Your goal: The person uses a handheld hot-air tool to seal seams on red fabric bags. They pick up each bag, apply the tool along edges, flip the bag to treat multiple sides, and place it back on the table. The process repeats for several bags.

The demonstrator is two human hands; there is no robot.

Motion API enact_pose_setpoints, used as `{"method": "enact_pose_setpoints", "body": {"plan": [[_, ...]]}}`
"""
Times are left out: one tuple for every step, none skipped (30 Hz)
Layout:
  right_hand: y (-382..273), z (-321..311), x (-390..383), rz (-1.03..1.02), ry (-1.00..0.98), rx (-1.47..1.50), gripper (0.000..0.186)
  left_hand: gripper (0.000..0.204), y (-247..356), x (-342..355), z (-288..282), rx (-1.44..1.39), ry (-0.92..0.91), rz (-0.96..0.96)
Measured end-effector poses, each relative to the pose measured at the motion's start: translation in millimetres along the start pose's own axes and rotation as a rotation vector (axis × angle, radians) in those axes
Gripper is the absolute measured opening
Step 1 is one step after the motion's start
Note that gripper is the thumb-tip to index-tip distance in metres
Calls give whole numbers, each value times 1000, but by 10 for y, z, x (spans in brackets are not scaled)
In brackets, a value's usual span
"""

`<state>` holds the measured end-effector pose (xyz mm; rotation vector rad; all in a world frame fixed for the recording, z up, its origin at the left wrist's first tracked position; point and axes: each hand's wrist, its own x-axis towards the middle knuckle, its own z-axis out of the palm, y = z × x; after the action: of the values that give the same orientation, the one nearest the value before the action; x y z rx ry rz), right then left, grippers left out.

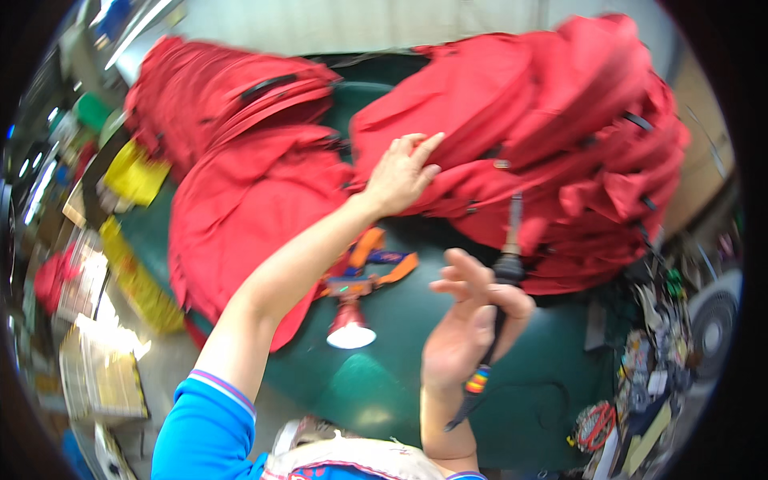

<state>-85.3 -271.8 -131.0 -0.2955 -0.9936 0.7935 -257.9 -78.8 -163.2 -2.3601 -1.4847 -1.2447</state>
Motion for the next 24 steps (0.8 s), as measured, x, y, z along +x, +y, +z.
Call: {"method": "enact_pose_setpoints", "body": {"plan": [[-24,20,-52,11,-13,-2,23,54,130,-326,-247,-15,52,-17],[-46,26,-87,11,-31,-18,21,56,202,-641,-504,-112,132,19],[-63,58,-145,-14,-147,-9,22,57,276,-1074,-954,-6,173,-45],[-85,100,-203,12,-161,-37,20,54,237,-1479,-1312,139,238,-91],[-103,142,-271,37,-172,-69,19,53,168,-1902,-1664,306,358,-163],[-113,154,-341,64,-189,-101,18,48,-40,-2315,-1870,226,601,-311],[-116,165,-414,95,-215,-126,18,42,-231,-2771,-2211,483,697,-526],[-118,219,-499,127,-250,-87,16,38,-480,-3312,-2500,449,848,-873],[-160,334,-597,194,-251,-65,16,40,-815,-4019,-2766,101,982,-1045],[-165,414,-656,236,-234,-85,16,45,-650,-3934,-2773,-183,913,-1182],[-181,481,-710,278,-214,-106,17,49,-492,-3779,-2677,-474,824,-1298],[-215,575,-779,271,-234,-72,16,59,-569,-3901,-2620,-265,645,-1171],[-261,653,-853,266,-260,-65,15,68,-801,-4066,-2438,-70,775,-1114],[-253,629,-883,257,-256,-94,15,78,-761,-3789,-2399,226,531,-1295],[-275,612,-916,258,-263,-109,14,85,-735,-3478,-2531,407,237,-1393],[-300,622,-958,275,-256,-105,14,82,-723,-3370,-2487,589,242,-1373],[-329,624,-988,287,-249,-106,14,80,-739,-3290,-2459,765,240,-1346],[-360,576,-1007,289,-314,-123,18,73,-809,-3221,-2518,689,253,-1436],[-426,634,-1042,301,-245,-142,14,67,-870,-3166,-2609,610,263,-1518],[-459,643,-1060,280,-271,-150,14,53,-902,-3170,-2722,604,333,-1483],[-467,606,-1052,252,-282,-176,14,51,-884,-3104,-2787,612,377,-1383],[-465,594,-1043,237,-287,-197,14,49,-798,-3004,-2853,617,500,-1271],[-457,583,-1036,221,-289,-219,15,48,-706,-2904,-2901,616,620,-1154],[-445,561,-1076,220,-286,-248,15,50,-644,-2867,-2883,620,764,-944]]}}
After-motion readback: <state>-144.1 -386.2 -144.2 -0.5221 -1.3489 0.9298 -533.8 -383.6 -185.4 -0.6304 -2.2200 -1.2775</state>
